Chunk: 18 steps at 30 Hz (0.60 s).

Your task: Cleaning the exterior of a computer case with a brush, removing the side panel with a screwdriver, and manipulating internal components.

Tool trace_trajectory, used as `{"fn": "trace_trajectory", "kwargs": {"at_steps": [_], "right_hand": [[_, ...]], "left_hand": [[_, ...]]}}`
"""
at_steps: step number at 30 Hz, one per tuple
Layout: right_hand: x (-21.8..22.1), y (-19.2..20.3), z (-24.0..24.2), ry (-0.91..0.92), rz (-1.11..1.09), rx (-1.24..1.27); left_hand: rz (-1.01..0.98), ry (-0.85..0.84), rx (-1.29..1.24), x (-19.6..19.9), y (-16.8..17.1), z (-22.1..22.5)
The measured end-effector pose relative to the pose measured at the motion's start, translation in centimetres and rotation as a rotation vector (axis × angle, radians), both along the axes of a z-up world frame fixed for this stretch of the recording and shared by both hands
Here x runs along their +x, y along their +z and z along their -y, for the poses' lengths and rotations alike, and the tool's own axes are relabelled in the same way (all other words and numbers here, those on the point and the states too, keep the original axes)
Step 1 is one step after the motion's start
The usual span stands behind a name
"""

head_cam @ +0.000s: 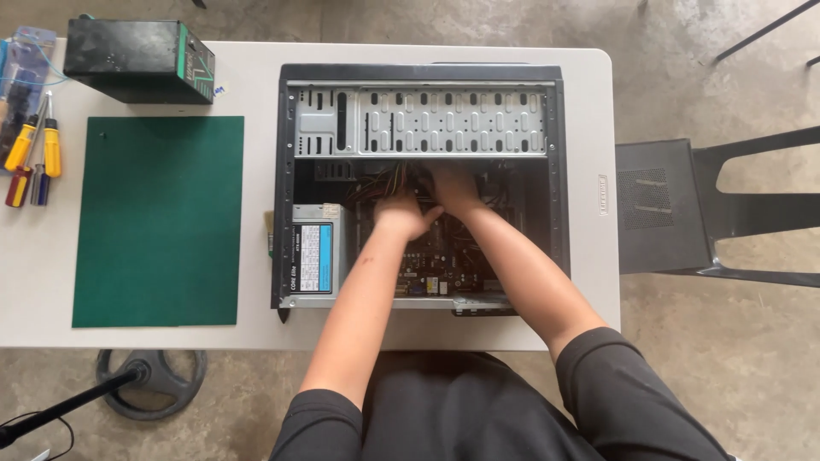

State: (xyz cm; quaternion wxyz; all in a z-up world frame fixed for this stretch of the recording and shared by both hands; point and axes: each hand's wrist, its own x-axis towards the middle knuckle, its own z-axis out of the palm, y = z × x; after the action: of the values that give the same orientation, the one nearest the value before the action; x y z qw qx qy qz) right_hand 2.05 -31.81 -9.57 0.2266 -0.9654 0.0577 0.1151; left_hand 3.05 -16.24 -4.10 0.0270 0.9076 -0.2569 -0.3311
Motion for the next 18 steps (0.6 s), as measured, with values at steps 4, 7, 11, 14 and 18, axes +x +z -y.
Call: {"fn": "trace_trajectory", "kwargs": {"at_steps": [4, 7, 11, 14, 18], "right_hand": [[-0.7, 2.6, -1.0, 0.029, -0.005, -0.034], [-0.1, 2.9, -1.9, -0.001, 0.014, -0.112], [1.0, -2.3, -1.7, -0.075, 0.030, -0.093], [-0.1, -2.2, -2.3, -0.041, 0.022, -0.074], [-0.2, -2.9, -2.2, 0.046, 0.058, -0.123]], "left_hand": [[-0.022, -0.024, 0.074, 0.6, -0.5, -1.0], [0.051, -0.030, 0.108, 0.4, -0.7, -0.3], [0.056, -0.053, 0.150, 0.7, -1.5, 0.1], [0.036, -0.061, 0.169, 0.4, -2.0, 0.0], [0.016, -0.064, 0.215, 0.5, -2.0, 0.3]]}}
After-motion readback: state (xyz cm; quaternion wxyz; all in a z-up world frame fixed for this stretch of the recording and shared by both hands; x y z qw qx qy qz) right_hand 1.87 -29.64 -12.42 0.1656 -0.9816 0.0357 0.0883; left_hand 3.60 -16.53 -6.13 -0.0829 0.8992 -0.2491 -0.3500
